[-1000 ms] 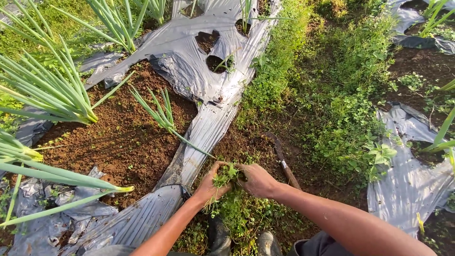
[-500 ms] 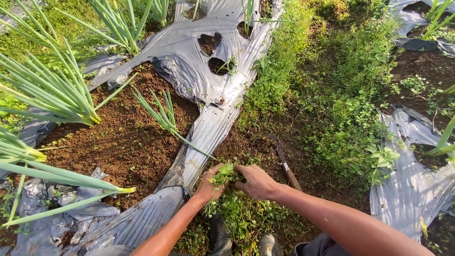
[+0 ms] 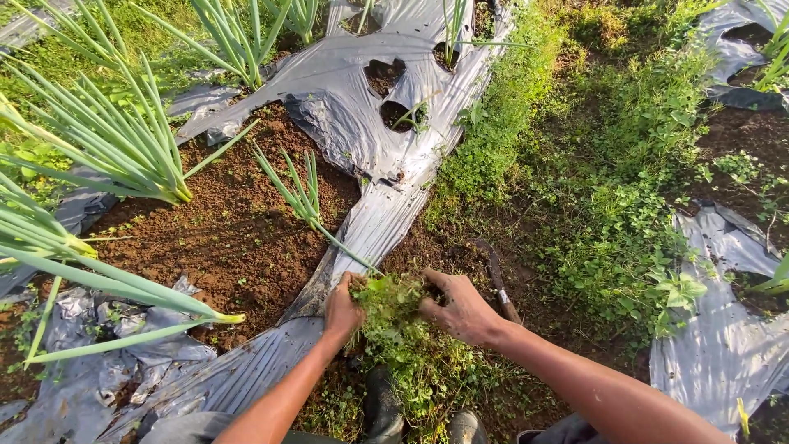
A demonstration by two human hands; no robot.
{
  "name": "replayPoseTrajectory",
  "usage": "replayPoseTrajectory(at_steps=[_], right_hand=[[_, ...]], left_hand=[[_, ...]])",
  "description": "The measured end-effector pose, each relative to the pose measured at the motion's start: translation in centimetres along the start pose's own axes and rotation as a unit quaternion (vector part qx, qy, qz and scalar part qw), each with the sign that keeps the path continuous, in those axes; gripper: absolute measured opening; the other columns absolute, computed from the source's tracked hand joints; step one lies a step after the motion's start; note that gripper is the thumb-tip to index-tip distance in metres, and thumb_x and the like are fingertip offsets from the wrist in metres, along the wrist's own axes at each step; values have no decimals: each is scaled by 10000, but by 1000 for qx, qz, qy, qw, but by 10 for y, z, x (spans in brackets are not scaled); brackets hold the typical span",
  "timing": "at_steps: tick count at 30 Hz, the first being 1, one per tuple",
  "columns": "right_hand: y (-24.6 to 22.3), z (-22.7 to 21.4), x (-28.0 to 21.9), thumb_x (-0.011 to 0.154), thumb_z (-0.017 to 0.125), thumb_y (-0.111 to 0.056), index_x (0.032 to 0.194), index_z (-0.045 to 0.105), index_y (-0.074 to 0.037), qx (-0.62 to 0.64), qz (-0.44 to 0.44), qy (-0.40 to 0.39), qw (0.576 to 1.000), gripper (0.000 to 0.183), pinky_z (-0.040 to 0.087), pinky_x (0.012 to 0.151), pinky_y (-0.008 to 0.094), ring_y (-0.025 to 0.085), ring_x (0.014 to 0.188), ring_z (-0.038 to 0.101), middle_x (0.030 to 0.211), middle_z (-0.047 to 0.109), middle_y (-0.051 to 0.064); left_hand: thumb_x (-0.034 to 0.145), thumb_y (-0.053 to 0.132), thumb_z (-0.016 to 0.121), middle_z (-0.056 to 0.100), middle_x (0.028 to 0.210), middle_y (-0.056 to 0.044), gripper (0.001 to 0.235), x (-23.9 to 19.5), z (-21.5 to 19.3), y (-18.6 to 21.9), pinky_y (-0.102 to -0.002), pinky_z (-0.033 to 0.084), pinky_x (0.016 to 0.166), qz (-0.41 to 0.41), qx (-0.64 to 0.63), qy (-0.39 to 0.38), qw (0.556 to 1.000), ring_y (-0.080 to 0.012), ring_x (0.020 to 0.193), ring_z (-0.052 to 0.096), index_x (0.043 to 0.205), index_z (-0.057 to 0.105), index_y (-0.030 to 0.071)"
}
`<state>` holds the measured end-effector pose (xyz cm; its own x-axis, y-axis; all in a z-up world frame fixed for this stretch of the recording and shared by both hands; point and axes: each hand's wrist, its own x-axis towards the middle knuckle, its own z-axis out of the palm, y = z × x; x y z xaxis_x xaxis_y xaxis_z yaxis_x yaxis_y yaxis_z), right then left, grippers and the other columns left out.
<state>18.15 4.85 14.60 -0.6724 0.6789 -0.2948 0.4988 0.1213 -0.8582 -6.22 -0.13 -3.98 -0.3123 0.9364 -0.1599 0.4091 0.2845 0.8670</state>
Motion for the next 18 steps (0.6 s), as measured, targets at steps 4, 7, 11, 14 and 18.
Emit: replayPoseTrajectory(at_steps=[4,7,11,14,18], right_hand=[[-6,-6,-7,980,611,-117,1094,650,24,2,-17,35,999,186,612,732,443,297,747,739,815,739,204],[-1,-6,-4,967,610,-104,1037,658,11,10,-19,58,998,143,593,797,484,312,790,739,815,746,210],[39,3,12,983,658,-242,1101,670,-44,-1,-19,57,998,231,571,876,511,313,891,735,982,772,198],[21,1,4,968,638,-208,1175,647,4,-64,-62,86,992,296,561,904,571,452,1027,702,1094,701,273],[-31,-8,-15,1020,548,-389,1495,451,-96,-52,-20,132,990,566,521,1002,656,477,1150,657,1294,579,332]], left_hand=[[865,-42,587,542,1367,-188,588,-23,-12,51,-476,517,919,-78,-106,-73,989,-361,1113,659,1401,421,133],[870,31,609,537,1212,-207,625,-39,-1,103,-359,495,710,-91,-94,-201,971,-232,824,574,1444,372,-34],[899,75,644,688,881,-212,343,-52,9,121,-365,561,647,-5,-18,-317,948,-271,673,659,1169,601,-133],[833,76,628,549,706,-129,149,-41,22,90,-355,444,538,3,-22,-241,970,-216,528,514,898,560,-41],[733,77,604,341,442,-3,265,-39,19,80,-340,269,375,13,-27,-129,991,-133,311,298,490,500,99]])
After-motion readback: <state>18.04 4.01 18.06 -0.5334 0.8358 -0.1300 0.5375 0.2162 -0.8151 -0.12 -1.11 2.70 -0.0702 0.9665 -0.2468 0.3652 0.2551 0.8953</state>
